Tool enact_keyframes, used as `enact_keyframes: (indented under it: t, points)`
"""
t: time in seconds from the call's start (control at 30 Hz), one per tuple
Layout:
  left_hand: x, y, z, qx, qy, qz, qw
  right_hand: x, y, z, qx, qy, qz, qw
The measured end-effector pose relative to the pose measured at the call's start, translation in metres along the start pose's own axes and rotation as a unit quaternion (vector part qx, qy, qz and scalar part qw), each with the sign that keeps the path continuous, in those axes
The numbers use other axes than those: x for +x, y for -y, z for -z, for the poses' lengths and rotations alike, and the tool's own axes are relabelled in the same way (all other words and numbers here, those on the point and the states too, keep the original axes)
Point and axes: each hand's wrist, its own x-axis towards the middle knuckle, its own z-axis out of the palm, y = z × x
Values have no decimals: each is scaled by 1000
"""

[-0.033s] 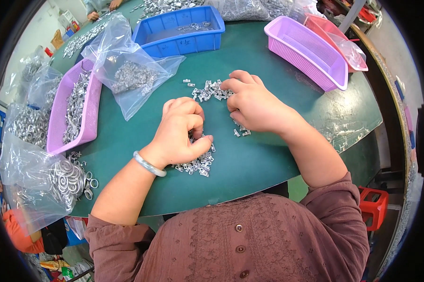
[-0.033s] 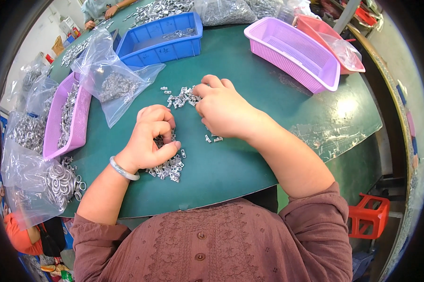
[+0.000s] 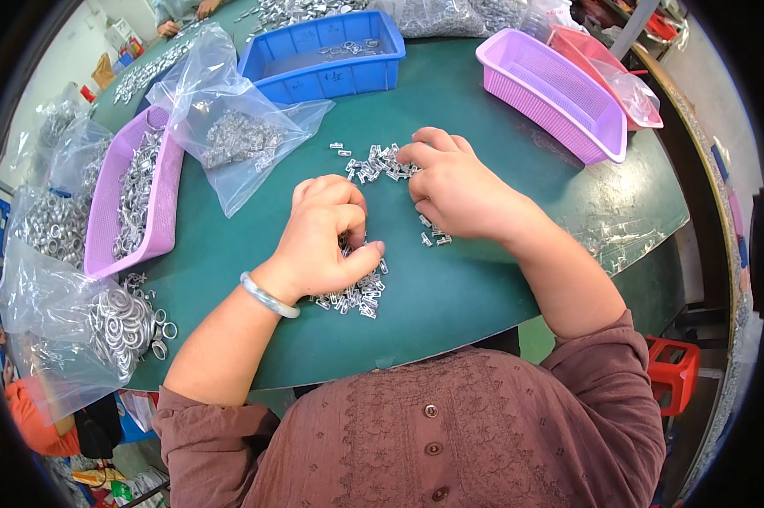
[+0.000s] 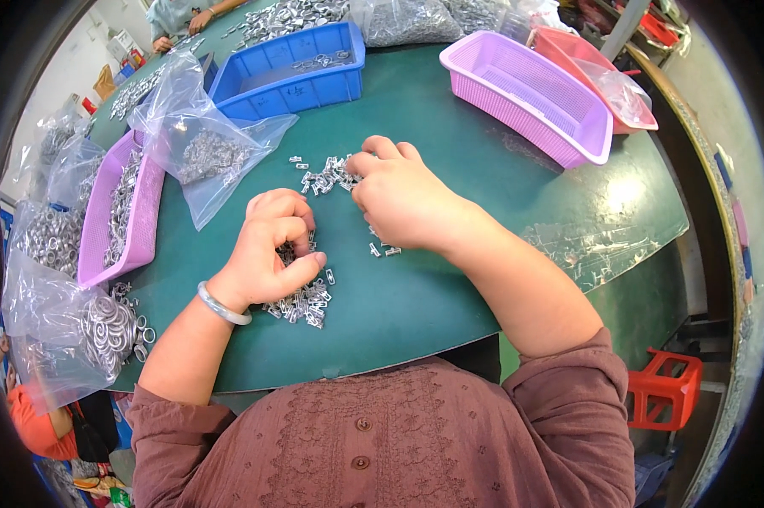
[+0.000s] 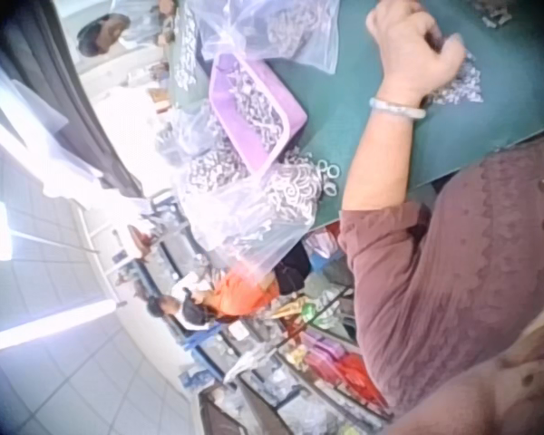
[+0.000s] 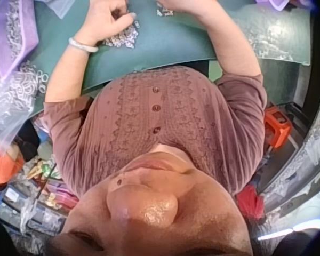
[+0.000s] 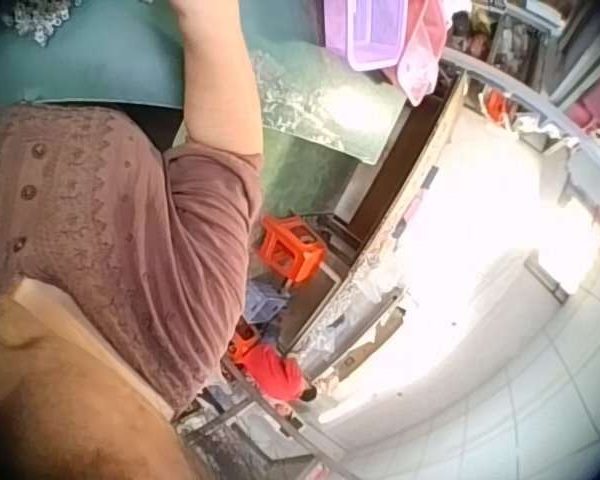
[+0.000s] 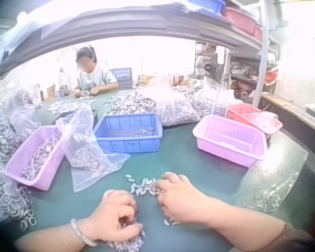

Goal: The person assembles small metal hardware clips by picking up components and fitting them together by hand.

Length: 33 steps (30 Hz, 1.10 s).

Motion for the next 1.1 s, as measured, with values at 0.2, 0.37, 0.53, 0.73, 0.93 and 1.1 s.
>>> enact_keyframes:
  t: [0.2, 0.37, 0.53, 0.73, 0.93, 1.1]
  points:
    - [3, -3, -4, 0, -29, 30, 999, 4, -2, -8, 119, -63, 3, 991]
    - [2, -2, -9, -60, -63, 47, 995, 8, 8, -13, 391, -100, -62, 913]
    - [3, -4, -14, -161, -98, 90, 978, 9, 14, -14, 452, -125, -43, 882]
    - [6, -3, -10, -114, -150, 66, 980, 10, 11, -12, 432, -148, -31, 889]
    - [7, -7, -9, 40, -179, 1, 983, 9, 15, -12, 310, -145, 37, 939]
    - [5, -9, -8, 63, -202, -13, 977, 8, 17, -12, 332, -161, 37, 929]
